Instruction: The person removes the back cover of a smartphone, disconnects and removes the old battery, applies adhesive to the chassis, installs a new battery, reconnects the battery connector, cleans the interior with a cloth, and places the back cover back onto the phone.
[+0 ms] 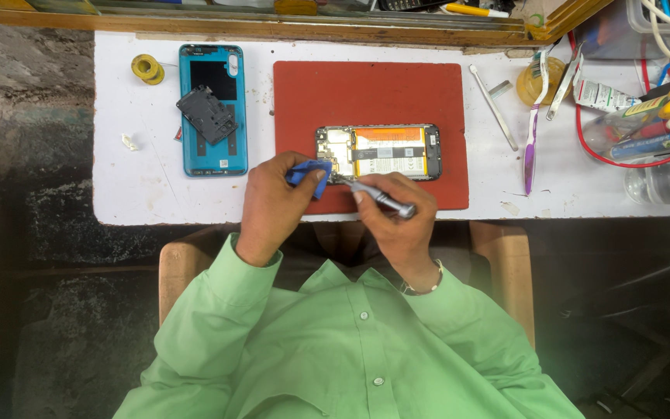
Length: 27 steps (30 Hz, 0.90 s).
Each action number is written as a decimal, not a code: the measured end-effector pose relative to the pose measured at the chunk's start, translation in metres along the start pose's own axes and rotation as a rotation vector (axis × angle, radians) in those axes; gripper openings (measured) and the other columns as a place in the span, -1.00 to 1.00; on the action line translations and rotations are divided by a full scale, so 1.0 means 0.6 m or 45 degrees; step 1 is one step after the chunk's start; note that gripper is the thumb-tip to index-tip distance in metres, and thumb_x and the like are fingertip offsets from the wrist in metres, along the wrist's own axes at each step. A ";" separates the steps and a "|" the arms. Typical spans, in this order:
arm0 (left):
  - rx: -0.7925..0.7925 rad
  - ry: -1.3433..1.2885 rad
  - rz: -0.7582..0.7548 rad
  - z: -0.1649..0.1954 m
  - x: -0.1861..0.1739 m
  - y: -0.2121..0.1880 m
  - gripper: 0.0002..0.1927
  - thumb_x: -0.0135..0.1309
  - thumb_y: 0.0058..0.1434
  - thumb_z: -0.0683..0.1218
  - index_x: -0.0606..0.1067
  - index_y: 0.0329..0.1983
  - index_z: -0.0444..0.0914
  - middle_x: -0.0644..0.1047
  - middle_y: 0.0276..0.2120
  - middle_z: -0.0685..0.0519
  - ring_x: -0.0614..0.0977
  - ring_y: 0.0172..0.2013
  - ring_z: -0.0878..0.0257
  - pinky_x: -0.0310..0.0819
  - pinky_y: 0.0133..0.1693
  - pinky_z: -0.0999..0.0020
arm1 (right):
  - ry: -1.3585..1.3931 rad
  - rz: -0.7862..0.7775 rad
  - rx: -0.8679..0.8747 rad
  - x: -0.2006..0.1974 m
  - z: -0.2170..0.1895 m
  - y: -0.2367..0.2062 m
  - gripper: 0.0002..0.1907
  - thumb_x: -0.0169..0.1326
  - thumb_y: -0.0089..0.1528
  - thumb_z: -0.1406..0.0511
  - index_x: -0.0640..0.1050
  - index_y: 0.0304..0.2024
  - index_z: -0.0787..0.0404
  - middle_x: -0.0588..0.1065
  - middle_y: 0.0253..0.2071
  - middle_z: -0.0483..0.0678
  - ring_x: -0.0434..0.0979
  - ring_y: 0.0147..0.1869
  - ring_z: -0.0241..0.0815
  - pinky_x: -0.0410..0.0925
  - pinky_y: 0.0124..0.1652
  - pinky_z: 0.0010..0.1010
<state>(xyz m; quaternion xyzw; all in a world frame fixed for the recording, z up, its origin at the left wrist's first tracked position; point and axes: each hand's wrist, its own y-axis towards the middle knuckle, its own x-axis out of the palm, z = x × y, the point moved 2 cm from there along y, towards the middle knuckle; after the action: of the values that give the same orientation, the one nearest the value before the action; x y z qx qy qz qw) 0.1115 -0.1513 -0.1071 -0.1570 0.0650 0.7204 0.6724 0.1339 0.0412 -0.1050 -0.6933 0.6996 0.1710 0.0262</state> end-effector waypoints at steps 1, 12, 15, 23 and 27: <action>0.019 -0.066 -0.005 -0.002 -0.003 0.002 -0.84 0.22 0.23 -0.12 0.60 -0.31 -0.35 0.62 -0.56 0.03 0.59 -0.54 0.34 0.45 -0.45 0.40 | 0.122 0.018 0.040 -0.002 0.002 0.000 -0.81 0.24 0.25 0.43 0.64 -0.07 0.35 0.57 -0.26 -0.09 0.50 -0.27 -0.43 0.34 -0.32 -0.63; -0.027 0.031 0.026 0.004 0.000 0.000 -0.84 0.24 0.19 -0.10 0.63 -0.32 -0.32 0.60 -0.60 0.04 0.59 -0.59 0.34 0.42 -0.49 0.41 | 0.066 -0.016 -0.140 0.001 0.001 -0.005 -0.79 0.26 0.26 0.43 0.63 -0.06 0.36 0.59 -0.19 -0.04 0.56 -0.17 -0.39 0.41 -0.22 -0.61; -0.033 0.067 0.033 0.010 -0.001 0.000 -0.84 0.24 0.18 -0.09 0.63 -0.33 -0.31 0.60 -0.61 0.04 0.58 -0.60 0.32 0.41 -0.50 0.38 | 0.011 -0.015 -0.176 0.003 -0.002 -0.003 -0.79 0.27 0.24 0.44 0.63 -0.06 0.35 0.60 -0.21 -0.04 0.57 -0.21 -0.38 0.40 -0.25 -0.59; -0.028 0.112 0.027 0.012 0.000 -0.001 -0.83 0.23 0.19 -0.07 0.64 -0.33 -0.30 0.61 -0.60 0.03 0.59 -0.60 0.28 0.43 -0.48 0.35 | -0.094 -0.018 -0.176 0.005 -0.011 -0.001 -0.80 0.28 0.21 0.44 0.64 -0.10 0.34 0.58 -0.28 -0.06 0.52 -0.30 -0.41 0.35 -0.33 -0.59; -0.020 0.117 0.025 0.012 -0.001 0.000 -0.83 0.23 0.19 -0.07 0.64 -0.33 -0.30 0.62 -0.59 0.02 0.61 -0.59 0.27 0.44 -0.47 0.35 | -0.055 -0.021 -0.104 0.006 -0.012 0.002 -0.80 0.28 0.21 0.44 0.64 -0.11 0.35 0.57 -0.30 -0.07 0.49 -0.33 -0.42 0.33 -0.38 -0.60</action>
<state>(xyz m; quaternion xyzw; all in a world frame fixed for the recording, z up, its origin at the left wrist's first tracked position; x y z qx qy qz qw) 0.1107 -0.1497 -0.1001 -0.1945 0.0916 0.7195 0.6603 0.1343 0.0359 -0.0988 -0.6956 0.6856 0.2140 0.0141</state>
